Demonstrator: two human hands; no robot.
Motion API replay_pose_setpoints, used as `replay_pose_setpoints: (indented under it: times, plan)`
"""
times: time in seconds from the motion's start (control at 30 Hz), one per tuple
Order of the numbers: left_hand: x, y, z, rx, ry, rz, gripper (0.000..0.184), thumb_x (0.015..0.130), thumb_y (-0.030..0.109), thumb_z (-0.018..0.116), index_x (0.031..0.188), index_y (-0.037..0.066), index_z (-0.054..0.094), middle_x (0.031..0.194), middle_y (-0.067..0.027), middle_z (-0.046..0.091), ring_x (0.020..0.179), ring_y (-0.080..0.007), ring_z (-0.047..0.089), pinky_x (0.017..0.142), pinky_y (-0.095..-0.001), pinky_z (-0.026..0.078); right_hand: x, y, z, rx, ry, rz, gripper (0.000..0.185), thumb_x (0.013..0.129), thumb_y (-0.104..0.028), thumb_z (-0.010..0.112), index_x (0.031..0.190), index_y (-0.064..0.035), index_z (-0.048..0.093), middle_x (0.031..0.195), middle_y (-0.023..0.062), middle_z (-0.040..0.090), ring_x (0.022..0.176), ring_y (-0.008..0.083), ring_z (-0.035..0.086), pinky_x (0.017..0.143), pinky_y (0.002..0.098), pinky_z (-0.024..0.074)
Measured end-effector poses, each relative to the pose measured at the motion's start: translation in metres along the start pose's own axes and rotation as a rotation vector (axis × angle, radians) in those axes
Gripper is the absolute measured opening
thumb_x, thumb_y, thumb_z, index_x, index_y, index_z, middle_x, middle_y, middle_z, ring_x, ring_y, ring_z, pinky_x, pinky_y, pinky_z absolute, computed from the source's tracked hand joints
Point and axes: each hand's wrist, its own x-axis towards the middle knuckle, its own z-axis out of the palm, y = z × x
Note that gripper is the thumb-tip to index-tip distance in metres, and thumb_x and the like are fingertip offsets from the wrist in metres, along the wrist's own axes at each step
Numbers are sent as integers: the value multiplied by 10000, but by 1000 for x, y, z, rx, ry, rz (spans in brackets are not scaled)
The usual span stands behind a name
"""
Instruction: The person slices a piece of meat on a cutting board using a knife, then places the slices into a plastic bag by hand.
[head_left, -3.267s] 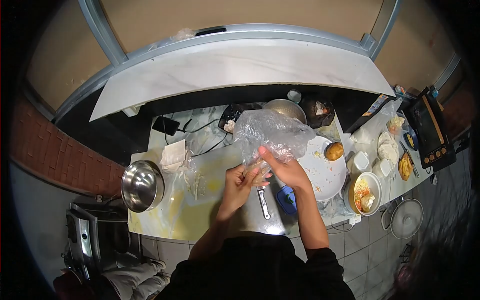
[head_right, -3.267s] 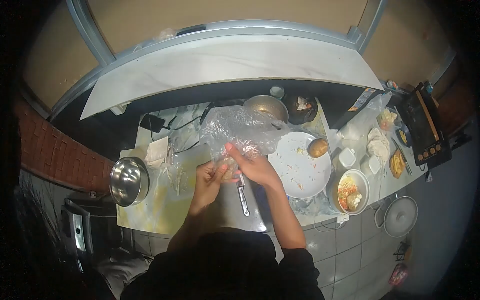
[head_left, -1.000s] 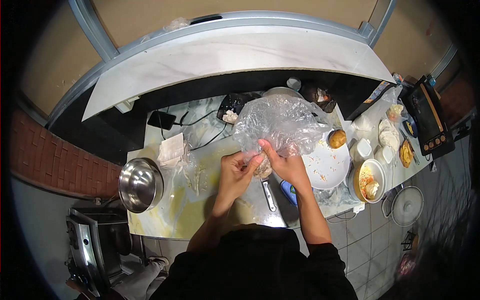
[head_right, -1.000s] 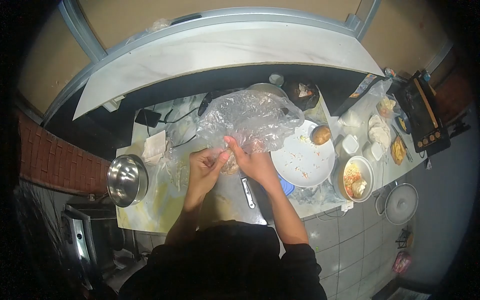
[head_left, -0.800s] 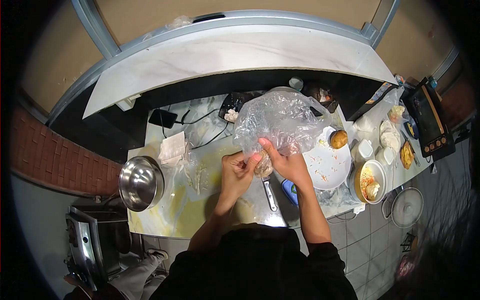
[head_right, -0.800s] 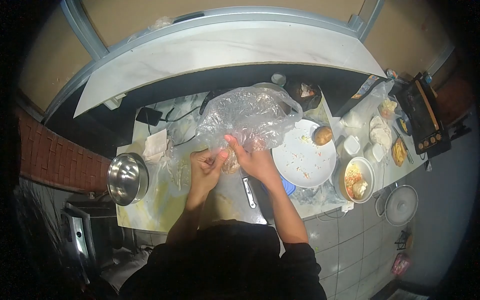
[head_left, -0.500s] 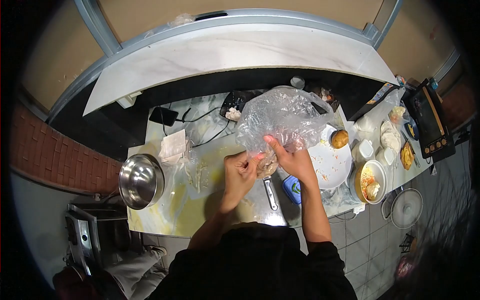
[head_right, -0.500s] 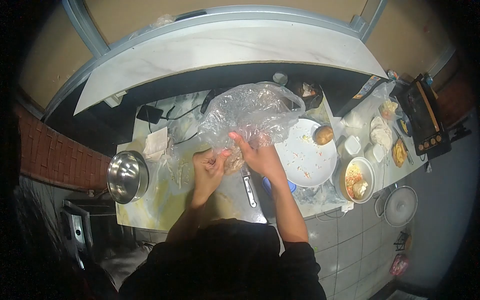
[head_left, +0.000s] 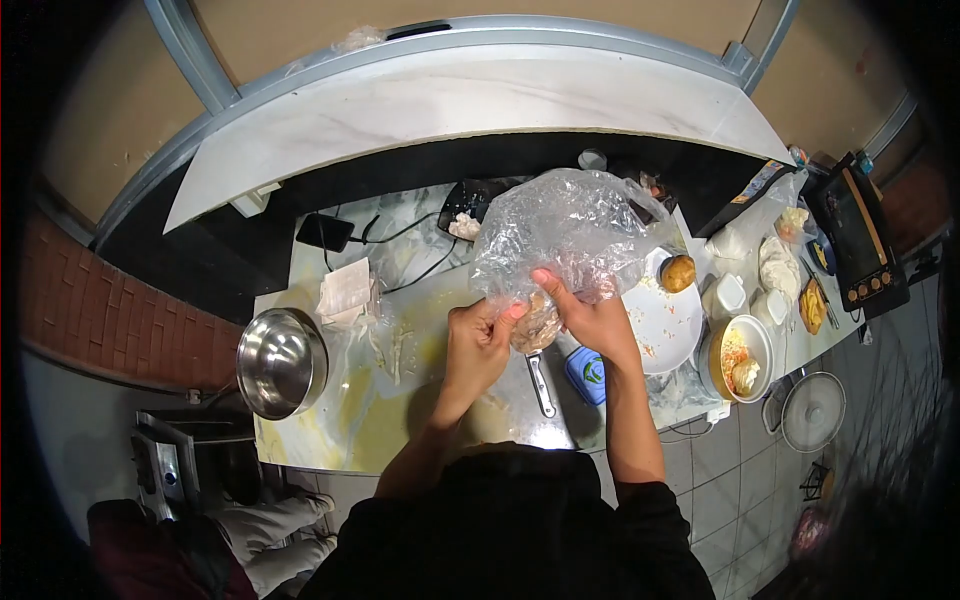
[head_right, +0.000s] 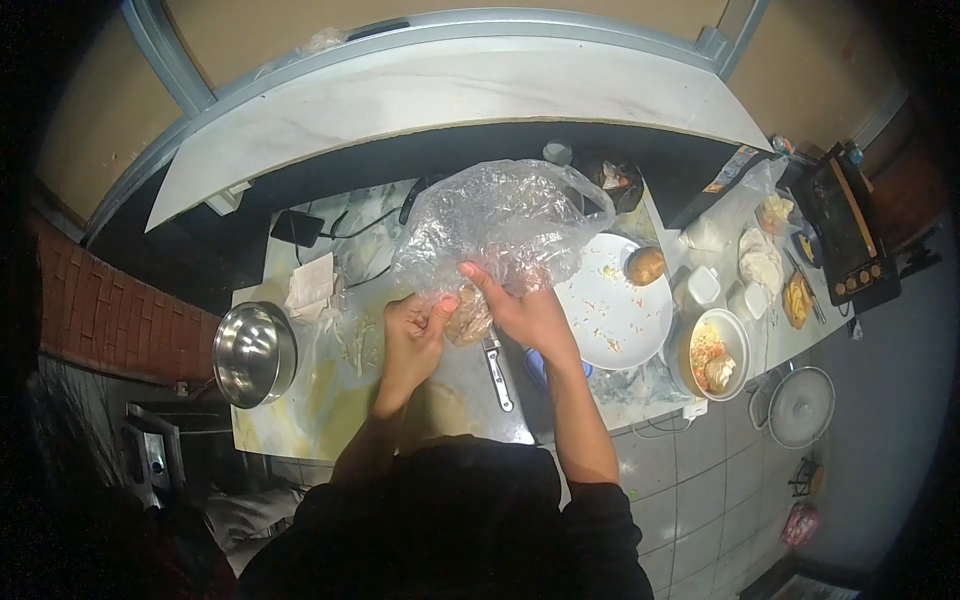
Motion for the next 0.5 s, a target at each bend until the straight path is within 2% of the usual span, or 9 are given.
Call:
replay_pose_setpoints:
  times: [0.07,0.13,0.27,0.37,0.43,0.5]
  plan:
    - [0,-2,0,16,7,-16,153,937,105,645,956,-43,680,711,-47,688,615,-43,568,544,-234,459,1,3,2,0,-16,37,354,913,-299,689,1056,24,662,947,142,696,882,217,634,806,355,493]
    - [0,-3,2,-62,49,-53,163,941,120,647,927,-38,685,709,-37,686,610,-41,564,545,-236,461,2,8,4,27,-1,-6,355,916,-298,687,1065,22,653,951,137,688,887,216,628,810,352,490]
    - [-1,-8,-2,-13,46,-34,183,948,128,641,915,-47,683,695,-28,678,621,-46,576,548,-239,466,0,3,6,63,-22,-42,355,918,-299,684,1071,19,647,955,130,681,888,213,623,814,349,486]
    - [-1,-18,-8,33,-26,-70,189,964,136,620,973,-42,680,779,-31,689,711,-52,596,608,-235,482,0,3,7,98,4,-64,334,915,-284,689,1064,13,652,955,126,683,889,199,620,813,345,486]
    - [0,-8,-4,-262,-25,-40,204,979,151,601,1054,-27,668,887,-33,685,807,-55,591,676,-221,479,3,6,5,44,38,-55,309,905,-256,703,1064,5,658,954,115,686,884,187,621,803,338,490]
    - [2,5,-1,-332,-43,-67,211,983,157,597,1083,-17,661,926,-28,678,831,-55,586,698,-215,474,3,5,6,75,21,-59,297,899,-243,710,1057,3,658,951,108,686,880,186,624,797,336,493]
